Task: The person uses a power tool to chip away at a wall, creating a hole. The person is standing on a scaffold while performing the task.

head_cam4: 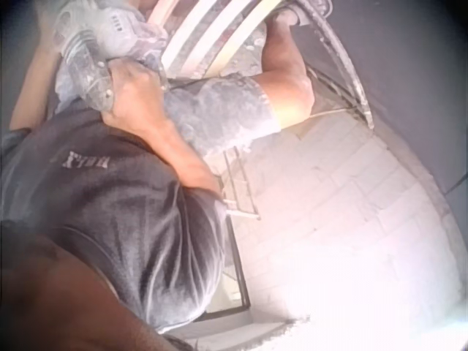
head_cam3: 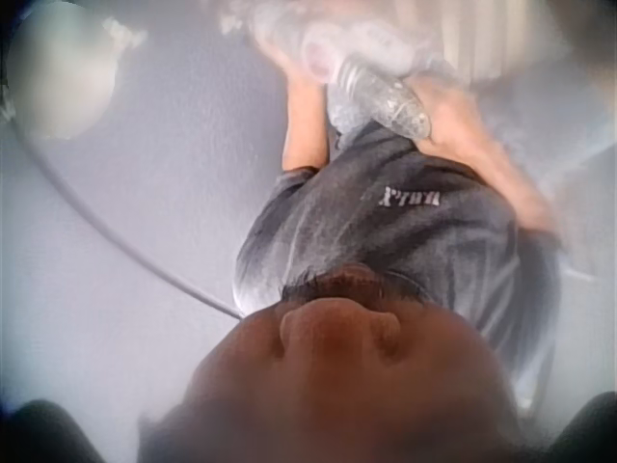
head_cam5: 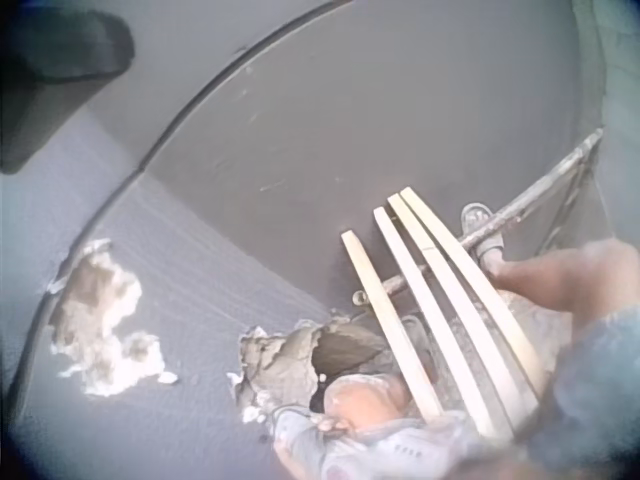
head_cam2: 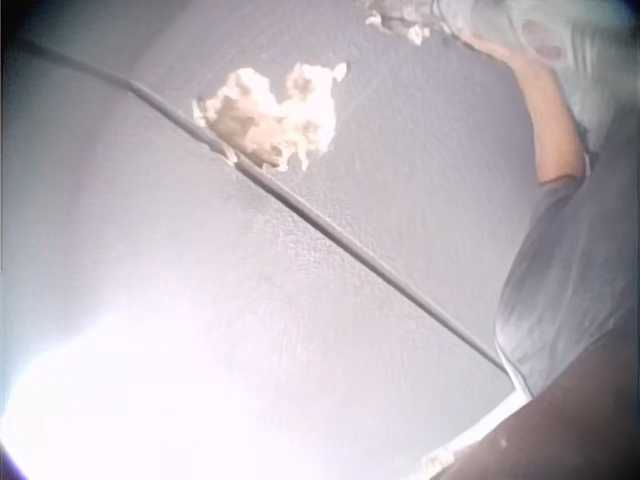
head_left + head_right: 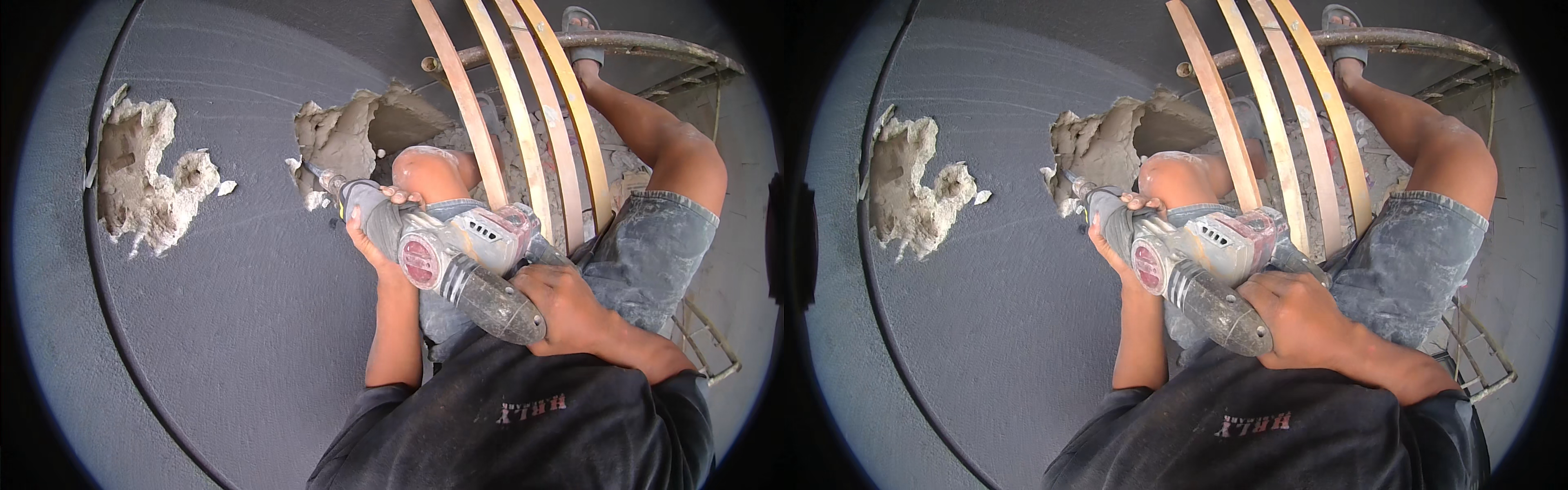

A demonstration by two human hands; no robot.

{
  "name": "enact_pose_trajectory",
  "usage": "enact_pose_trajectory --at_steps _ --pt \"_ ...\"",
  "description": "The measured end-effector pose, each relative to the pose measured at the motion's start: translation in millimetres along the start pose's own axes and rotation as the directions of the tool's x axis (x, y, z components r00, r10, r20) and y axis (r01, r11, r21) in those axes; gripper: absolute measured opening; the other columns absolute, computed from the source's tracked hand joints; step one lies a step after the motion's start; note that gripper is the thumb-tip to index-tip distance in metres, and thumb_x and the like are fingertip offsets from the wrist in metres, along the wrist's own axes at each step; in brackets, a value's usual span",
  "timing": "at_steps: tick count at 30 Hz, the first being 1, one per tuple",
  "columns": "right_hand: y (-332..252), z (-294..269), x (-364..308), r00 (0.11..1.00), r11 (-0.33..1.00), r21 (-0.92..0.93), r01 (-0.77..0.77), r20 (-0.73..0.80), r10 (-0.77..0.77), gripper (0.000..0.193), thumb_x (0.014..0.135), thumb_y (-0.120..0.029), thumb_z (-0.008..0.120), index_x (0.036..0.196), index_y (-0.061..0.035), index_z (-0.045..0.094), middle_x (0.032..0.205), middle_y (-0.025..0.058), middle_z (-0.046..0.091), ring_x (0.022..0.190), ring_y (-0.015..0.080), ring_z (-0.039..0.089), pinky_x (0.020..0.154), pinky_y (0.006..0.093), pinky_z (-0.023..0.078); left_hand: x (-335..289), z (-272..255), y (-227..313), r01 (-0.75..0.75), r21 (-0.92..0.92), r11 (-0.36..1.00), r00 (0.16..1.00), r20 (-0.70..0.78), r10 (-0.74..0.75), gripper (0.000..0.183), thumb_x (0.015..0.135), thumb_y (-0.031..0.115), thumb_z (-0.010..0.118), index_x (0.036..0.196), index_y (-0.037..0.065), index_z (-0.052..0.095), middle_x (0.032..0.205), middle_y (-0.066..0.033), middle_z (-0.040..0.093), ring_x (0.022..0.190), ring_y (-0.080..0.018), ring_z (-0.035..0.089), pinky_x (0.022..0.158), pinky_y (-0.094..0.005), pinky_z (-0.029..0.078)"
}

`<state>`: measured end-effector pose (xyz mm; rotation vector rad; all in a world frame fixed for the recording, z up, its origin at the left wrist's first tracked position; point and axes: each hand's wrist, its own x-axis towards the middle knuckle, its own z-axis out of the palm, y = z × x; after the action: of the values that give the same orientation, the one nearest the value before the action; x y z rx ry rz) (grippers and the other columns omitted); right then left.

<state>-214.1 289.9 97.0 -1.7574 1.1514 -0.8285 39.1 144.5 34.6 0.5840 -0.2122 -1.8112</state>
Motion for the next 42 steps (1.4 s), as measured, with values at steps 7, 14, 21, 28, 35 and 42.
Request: enact_pose_trajectory --at_steps 7,14,21,28,35,42 --pt "-2.2 12.4 23.8 0.998 0.999 0.043 -0.027 -0.047 0.029 0.043 0.067 -0.016 0.08 0.103 0.002 0.064 0.095 0.02 0.072 0.089 0.0392 0.072 0.078 0.0464 0.058 18.5 0.9 9.5 -0.035 -0.02 0.999 0.998 -0.056 0.034 0.046 0.091 0.043 0.068 0.108 0.0 0.06 0.096 -0.0102 0.064 0.091 -0.0224 0.064 0.098 -0.0398 0.049" --pt "-23.4 35.2 93.8 0.995 0.995 -0.032 -0.09 0.049 0.091 0.037 0.07 -0.016 0.077 0.099 0.0031 0.063 0.088 0.0219 0.072 0.078 0.0404 0.073 0.071 0.0479 0.058 56.8 -33.8 38.9 -0.128 -0.148 0.981 0.992 -0.004 0.129 0.051 0.091 0.043 0.07 0.114 -0.001 0.059 0.099 -0.0107 0.065 0.098 -0.0218 0.066 0.097 -0.0386 0.05" --pt "-21.1 38.5 105.3 0.99 0.992 -0.051 -0.117 0.073 0.12 0.036 0.07 -0.013 0.076 0.1 0.0039 0.064 0.09 0.0232 0.072 0.083 0.0407 0.073 0.075 0.0492 0.058 72.1 -68.1 49.6 -0.015 -0.25 0.968 1.0 0.016 0.02 0.049 0.091 0.043 0.07 0.109 -0.002 0.059 0.1 -0.0133 0.066 0.096 -0.0242 0.066 0.098 -0.0421 0.051" --pt "-0.6 7.4 73.7 0.985 0.987 -0.023 -0.158 0.072 0.159 0.054 0.066 -0.016 0.081 0.113 0.0047 0.064 0.1 0.0221 0.071 0.096 0.0416 0.071 0.084 0.0497 0.057 53.4 -25.3 18.7 -0.087 -0.027 0.996 0.985 -0.15 0.082 0.048 0.091 0.043 0.069 0.109 0.0 0.058 0.099 -0.0115 0.064 0.09 -0.0234 0.064 0.094 -0.0416 0.051" --pt "0.8 36.6 62.2 1.0 1.0 -0.03 -0.006 -0.016 0.006 0.045 0.067 -0.015 0.08 0.104 0.003 0.063 0.094 0.0178 0.071 0.09 0.0355 0.072 0.074 0.0447 0.059 46.2 -36.1 31.7 -0.039 -0.13 0.991 0.999 -0.024 0.036 0.05 0.091 0.044 0.067 0.109 -0.001 0.059 0.098 -0.0125 0.065 0.092 -0.0241 0.065 0.097 -0.0398 0.05" --pt "-28.8 52.2 109.9 0.993 0.994 -0.032 -0.106 0.044 0.108 0.033 0.068 -0.011 0.076 0.094 0.0034 0.062 0.084 0.0246 0.07 0.079 0.0398 0.073 0.071 0.0489 0.059 73.3 -61.9 55.1 0.037 -0.268 0.963 0.999 0.039 -0.028 0.051 0.09 0.043 0.071 0.112 -0.002 0.059 0.102 -0.0119 0.067 0.102 -0.0219 0.067 0.101 -0.0404 0.048"
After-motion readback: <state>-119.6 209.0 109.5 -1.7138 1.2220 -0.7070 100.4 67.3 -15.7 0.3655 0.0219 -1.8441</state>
